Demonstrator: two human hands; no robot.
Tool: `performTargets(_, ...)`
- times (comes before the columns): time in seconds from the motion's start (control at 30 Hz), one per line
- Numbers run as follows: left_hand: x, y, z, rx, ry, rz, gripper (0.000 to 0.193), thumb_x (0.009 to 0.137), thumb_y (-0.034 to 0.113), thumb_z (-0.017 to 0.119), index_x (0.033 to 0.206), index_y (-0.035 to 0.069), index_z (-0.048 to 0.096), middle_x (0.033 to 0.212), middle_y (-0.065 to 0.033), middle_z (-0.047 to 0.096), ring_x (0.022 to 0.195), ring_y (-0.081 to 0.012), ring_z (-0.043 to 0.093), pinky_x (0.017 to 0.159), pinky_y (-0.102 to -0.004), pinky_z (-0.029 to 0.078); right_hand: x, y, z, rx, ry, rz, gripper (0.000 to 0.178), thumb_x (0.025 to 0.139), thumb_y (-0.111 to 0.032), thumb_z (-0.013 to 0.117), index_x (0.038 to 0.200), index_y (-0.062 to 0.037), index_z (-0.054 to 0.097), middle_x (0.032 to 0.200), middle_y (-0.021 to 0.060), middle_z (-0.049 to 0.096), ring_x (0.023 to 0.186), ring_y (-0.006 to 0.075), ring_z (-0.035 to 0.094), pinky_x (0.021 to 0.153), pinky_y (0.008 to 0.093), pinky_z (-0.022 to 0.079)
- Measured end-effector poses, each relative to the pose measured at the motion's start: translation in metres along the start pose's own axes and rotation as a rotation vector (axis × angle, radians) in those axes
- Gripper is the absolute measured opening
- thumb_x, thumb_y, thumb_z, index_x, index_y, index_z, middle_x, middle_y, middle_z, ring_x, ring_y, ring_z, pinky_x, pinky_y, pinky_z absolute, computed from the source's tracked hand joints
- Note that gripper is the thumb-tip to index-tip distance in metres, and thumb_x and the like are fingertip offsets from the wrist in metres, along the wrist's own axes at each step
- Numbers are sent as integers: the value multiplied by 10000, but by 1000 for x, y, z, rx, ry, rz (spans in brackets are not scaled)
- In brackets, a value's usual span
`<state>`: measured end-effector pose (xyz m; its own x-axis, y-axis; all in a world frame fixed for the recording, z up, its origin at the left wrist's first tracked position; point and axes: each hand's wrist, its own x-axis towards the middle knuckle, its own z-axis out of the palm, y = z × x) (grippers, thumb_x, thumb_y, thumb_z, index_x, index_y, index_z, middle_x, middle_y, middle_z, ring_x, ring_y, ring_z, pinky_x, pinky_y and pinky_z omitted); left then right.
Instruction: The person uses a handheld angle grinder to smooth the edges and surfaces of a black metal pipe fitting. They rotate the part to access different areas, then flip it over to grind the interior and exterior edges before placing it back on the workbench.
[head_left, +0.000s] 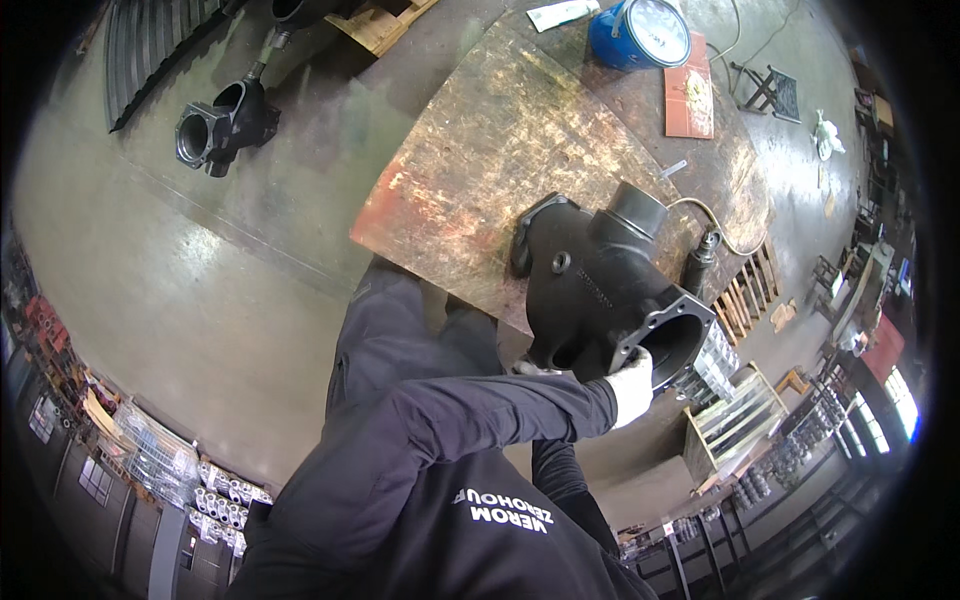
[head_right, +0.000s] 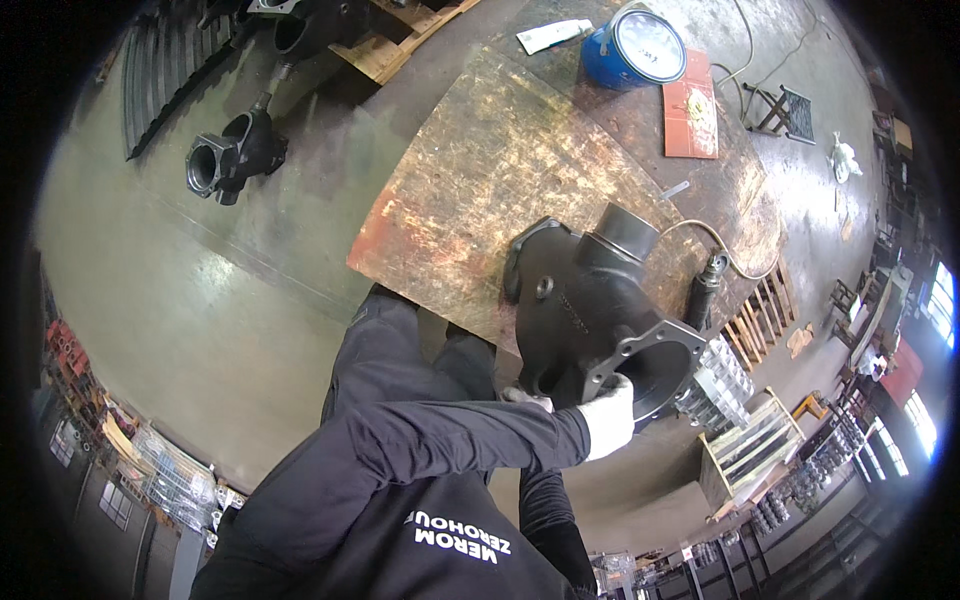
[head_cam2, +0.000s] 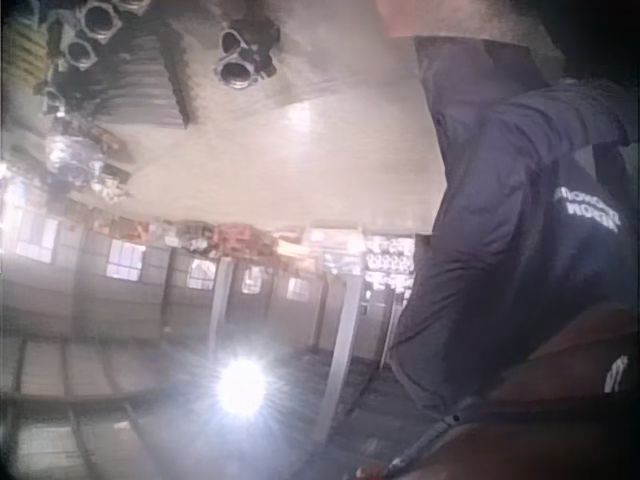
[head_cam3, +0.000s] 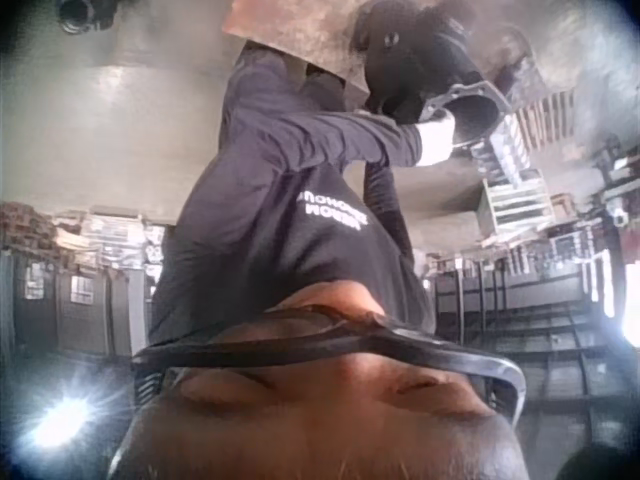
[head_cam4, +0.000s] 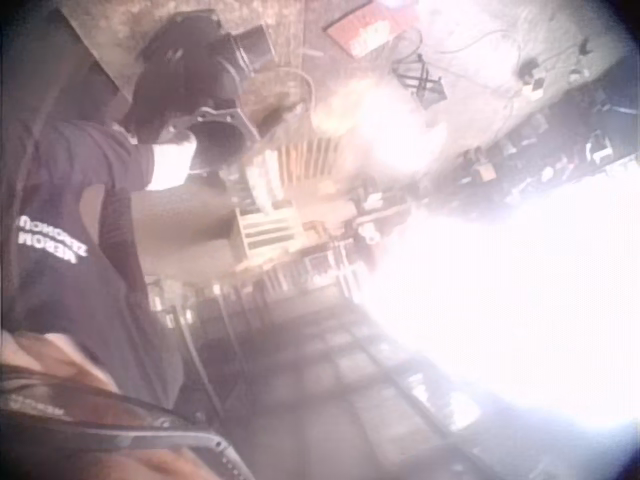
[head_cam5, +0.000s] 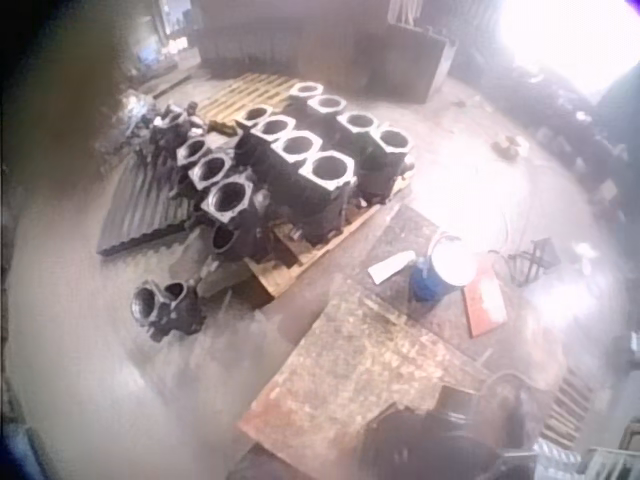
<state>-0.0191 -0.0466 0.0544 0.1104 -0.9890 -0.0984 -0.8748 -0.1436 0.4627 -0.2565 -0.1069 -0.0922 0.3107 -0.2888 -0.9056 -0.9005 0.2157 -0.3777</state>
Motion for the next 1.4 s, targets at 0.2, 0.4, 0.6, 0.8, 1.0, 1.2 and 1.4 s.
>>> performTargets(0.2,-41,-12,18,-112,139,59,337,888,231,521,963,7,761,891,-169,727,863,-387,672,871,-637,453,6,-16,40,-198,-25,10,458,725,-217,842,1098,-36,648,1006,111,710,1000,252,673,883,360,530)
performTargets(0.4,-39,-18,14,-263,507,5,302,860,198,531,856,-9,750,792,-147,710,815,-353,681,941,-520,477,1,-31,52,-258,28,40,415,726,-212,843,1056,-36,662,971,98,708,986,242,668,880,357,525)
performTargets(0.6,-132,-93,80,-1368,839,10,572,906,300,596,1375,-17,516,1430,-211,504,1365,-354,451,1191,-477,290,9,-31,61,-229,120,70,373,726,-206,843,1014,-36,677,937,85,707,971,231,663,876,354,520)
performTargets(0.8,-115,-126,119,-1136,720,-331,687,936,384,502,1496,4,386,1535,-216,395,1430,-392,366,1211,-483,241,21,-25,69,-190,219,75,331,727,-200,843,972,-36,691,902,72,706,956,221,658,873,350,515)
performTargets(1.0,-89,-167,181,-933,735,-315,679,833,305,650,1429,23,486,1493,-208,450,1409,-369,402,1189,-471,299,19,-22,62,-342,127,105,432,667,-60,868,1034,0,648,908,66,688,919,195,656,884,353,526)
performTargets(1.2,-98,-177,203,-1164,740,-1040,574,1010,349,493,1478,24,419,1519,-221,416,1431,-372,362,1192,-441,288,18,-23,63,-185,72,84,553,680,-9,846,1169,8,587,995,75,666,919,196,652,822,338,559)
performTargets(1.4,-73,-189,178,-1234,539,-717,504,997,315,522,1412,31,497,1454,-208,490,1370,-377,430,1162,-436,333,18,-19,64,-186,74,54,544,684,13,832,1168,15,582,1019,80,663,939,200,656,830,340,564)
